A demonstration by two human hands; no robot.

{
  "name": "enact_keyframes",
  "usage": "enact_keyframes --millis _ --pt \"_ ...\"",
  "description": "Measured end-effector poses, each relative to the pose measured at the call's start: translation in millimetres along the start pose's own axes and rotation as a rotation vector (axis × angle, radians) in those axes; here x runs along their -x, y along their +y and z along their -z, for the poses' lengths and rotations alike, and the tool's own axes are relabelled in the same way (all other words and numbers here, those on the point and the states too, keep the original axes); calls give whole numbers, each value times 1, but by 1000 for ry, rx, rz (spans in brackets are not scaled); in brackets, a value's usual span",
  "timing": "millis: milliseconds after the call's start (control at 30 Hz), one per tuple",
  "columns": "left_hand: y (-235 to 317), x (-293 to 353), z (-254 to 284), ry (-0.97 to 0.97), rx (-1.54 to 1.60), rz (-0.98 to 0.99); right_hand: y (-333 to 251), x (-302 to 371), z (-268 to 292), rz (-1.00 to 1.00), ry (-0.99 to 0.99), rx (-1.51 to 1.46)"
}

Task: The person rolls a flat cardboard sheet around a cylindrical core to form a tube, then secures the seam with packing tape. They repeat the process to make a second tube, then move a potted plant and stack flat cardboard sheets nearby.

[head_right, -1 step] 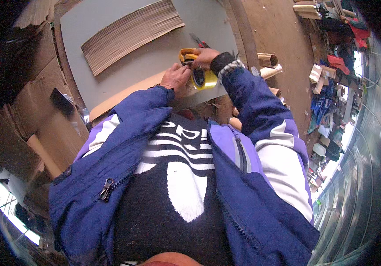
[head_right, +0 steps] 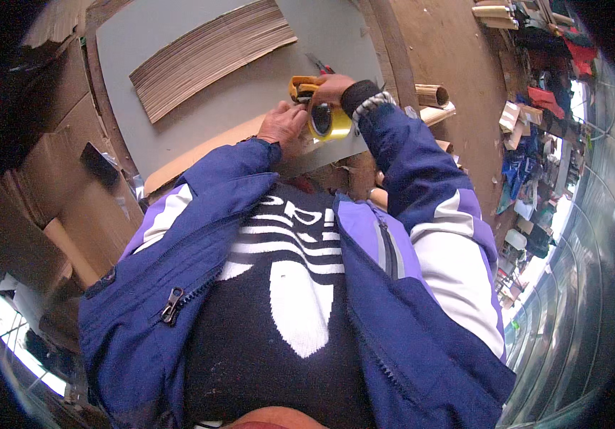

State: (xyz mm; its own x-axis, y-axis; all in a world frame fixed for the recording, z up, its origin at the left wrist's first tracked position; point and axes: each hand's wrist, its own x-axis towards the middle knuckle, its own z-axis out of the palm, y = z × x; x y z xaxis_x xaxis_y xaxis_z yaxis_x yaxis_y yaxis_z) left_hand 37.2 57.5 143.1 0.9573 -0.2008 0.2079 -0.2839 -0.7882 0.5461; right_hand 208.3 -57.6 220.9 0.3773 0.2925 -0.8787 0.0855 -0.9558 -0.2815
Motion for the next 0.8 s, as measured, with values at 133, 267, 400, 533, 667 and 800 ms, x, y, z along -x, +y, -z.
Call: enact_keyframes --millis 133,267,400,533,667,800 --pt "-5 2 -1 35 64 41 31 26 -6 195 267 -445" --pt "-9 -1 1 -12 93 100 66 111 -84 395 635 -181" --pt "1 -3 8 -18 151 142 71 132 -153 70 695 68" --pt "12 -4 15 -133 132 164 75 123 -170 67 741 88" --pt "22 -12 4 -142 -68 117 85 125 -179 102 731 29" --pt "23 -23 -12 -381 -121 264 95 134 -186 238 863 -18"
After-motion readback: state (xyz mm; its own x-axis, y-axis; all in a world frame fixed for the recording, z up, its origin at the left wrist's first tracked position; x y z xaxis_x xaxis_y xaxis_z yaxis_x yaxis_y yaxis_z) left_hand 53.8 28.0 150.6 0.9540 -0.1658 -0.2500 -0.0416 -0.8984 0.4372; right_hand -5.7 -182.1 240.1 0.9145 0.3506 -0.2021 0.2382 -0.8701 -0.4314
